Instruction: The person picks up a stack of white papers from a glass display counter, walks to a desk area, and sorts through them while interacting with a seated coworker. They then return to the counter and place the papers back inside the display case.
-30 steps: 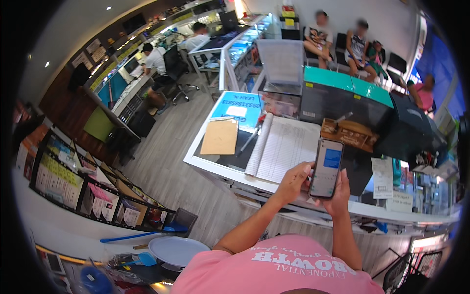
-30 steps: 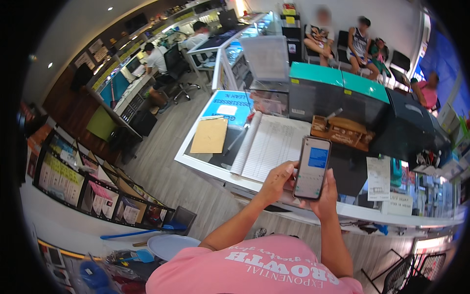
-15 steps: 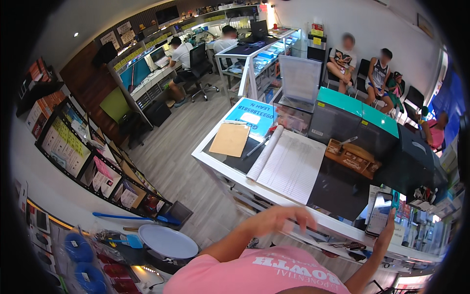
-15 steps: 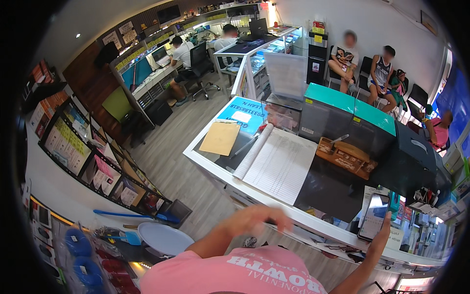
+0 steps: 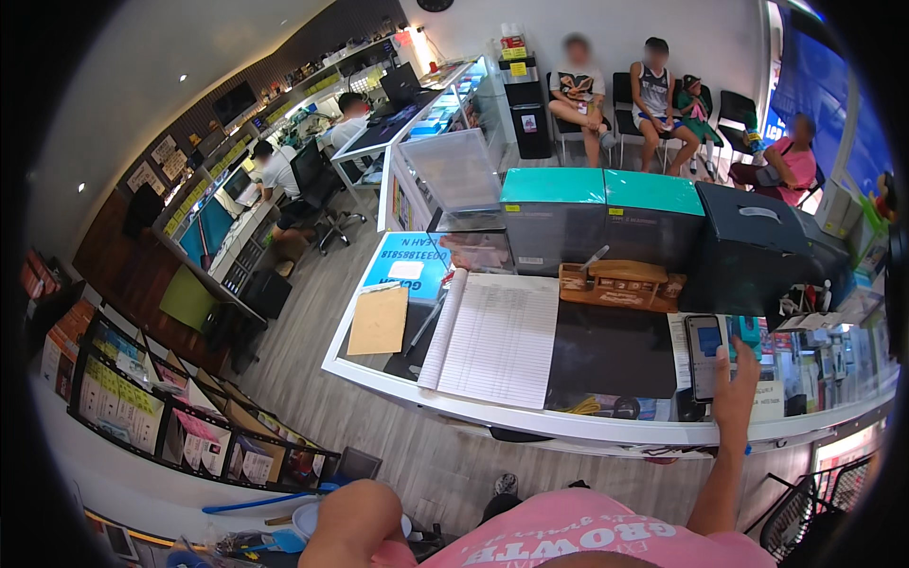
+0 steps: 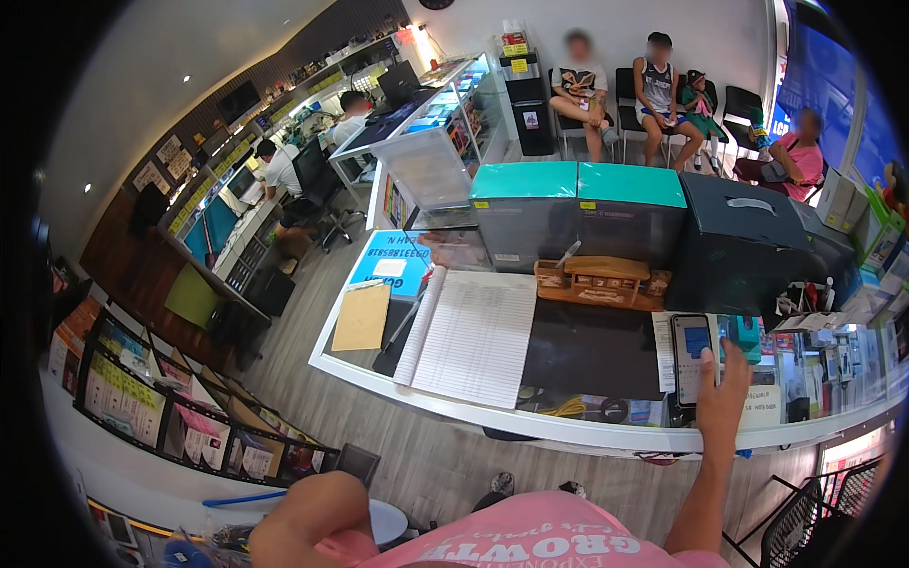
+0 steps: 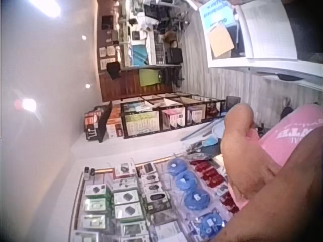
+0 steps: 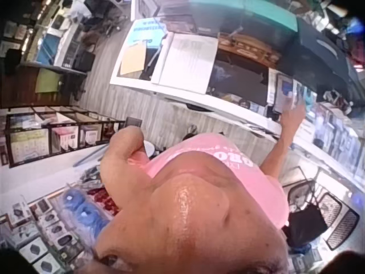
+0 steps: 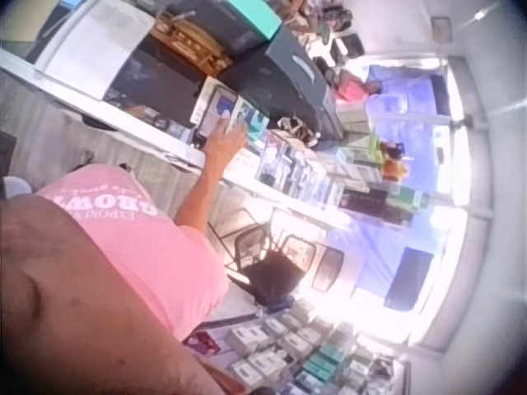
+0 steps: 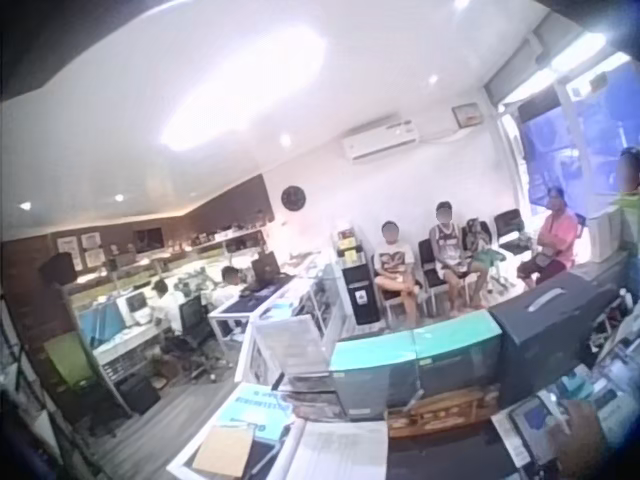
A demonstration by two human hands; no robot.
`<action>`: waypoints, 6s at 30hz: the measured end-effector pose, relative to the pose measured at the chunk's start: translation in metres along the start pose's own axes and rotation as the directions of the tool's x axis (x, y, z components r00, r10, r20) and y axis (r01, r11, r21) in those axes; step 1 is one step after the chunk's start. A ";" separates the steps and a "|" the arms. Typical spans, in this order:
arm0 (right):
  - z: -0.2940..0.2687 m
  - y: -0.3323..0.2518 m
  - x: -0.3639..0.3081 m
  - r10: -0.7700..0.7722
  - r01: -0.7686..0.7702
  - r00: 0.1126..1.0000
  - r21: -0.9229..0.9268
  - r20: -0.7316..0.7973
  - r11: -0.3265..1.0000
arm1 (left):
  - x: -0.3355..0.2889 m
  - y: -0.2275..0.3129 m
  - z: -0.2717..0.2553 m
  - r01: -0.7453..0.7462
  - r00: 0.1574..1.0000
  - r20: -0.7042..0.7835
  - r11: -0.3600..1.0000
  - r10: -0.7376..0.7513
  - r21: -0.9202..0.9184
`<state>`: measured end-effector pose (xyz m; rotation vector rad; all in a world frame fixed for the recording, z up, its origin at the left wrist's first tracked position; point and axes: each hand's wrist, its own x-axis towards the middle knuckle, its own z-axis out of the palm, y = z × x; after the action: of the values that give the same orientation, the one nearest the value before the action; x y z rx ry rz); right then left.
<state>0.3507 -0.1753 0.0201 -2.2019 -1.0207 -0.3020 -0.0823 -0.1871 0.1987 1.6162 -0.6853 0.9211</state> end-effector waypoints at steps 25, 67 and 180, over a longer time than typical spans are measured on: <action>0.187 -0.574 -0.239 -0.851 -0.219 0.214 0.873 0.479 0.436 | -0.176 0.303 -0.234 0.202 0.802 0.359 0.783 -0.477 0.589; 0.156 -0.657 -0.343 0.046 -0.229 0.972 0.885 0.231 0.404 | -0.119 0.201 -0.454 0.292 0.204 0.781 0.725 0.590 -0.624; -0.433 0.834 0.062 -0.139 -0.656 0.396 0.386 0.908 0.648 | 0.169 -0.774 0.576 0.741 0.202 0.356 -0.096 -0.912 -0.665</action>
<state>1.0429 -0.8113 -0.0361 -1.5938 -0.9302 1.4315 0.7655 -0.5612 -0.1189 0.7669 0.2793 -0.2590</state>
